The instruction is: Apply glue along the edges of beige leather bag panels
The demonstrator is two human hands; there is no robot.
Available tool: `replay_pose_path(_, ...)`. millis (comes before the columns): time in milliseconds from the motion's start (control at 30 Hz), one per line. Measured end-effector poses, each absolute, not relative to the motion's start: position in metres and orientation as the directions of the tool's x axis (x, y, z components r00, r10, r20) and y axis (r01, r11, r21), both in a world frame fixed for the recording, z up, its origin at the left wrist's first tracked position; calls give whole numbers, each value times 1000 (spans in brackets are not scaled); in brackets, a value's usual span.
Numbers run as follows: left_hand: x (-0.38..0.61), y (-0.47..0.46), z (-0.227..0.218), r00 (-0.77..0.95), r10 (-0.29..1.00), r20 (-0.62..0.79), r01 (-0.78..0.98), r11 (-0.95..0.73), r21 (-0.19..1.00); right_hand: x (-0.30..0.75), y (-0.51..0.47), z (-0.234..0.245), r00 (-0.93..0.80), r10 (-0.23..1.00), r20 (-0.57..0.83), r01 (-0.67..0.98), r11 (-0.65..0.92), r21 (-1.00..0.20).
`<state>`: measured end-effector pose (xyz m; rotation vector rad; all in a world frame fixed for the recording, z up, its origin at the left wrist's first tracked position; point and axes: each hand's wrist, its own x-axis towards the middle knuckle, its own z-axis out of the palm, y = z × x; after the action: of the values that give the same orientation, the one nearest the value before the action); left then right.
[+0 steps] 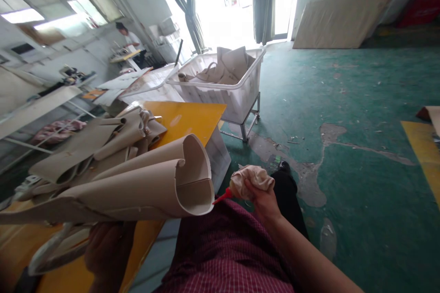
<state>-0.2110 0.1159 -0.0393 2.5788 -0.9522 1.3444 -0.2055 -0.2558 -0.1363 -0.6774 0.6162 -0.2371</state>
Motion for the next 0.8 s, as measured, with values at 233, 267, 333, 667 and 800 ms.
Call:
replay_pose_path(233,-208,112,-29,405,-513,757,-537,-803,-258,-208,-282,-117,728,-62,-683,-106,974,-202)
replay_pose_path(267,-209,112,-27,403,-516,756,-520,-809,-275,-205,-283,-111,745,-24,-667,-121,978,-170)
replay_pose_path(333,-210,113,-26,401,-521,753,-473,-822,-317,-202,-281,-93,800,43,-598,-150,980,-130)
replay_pose_path(667,-253,109,8,293,-643,708,-363,-760,-540,-188,-224,1,985,164,-51,-171,958,-229)
replay_pose_path(800,-247,97,69,481,-540,691,-320,-842,-435,-189,-218,13,988,150,33,-131,934,-331)
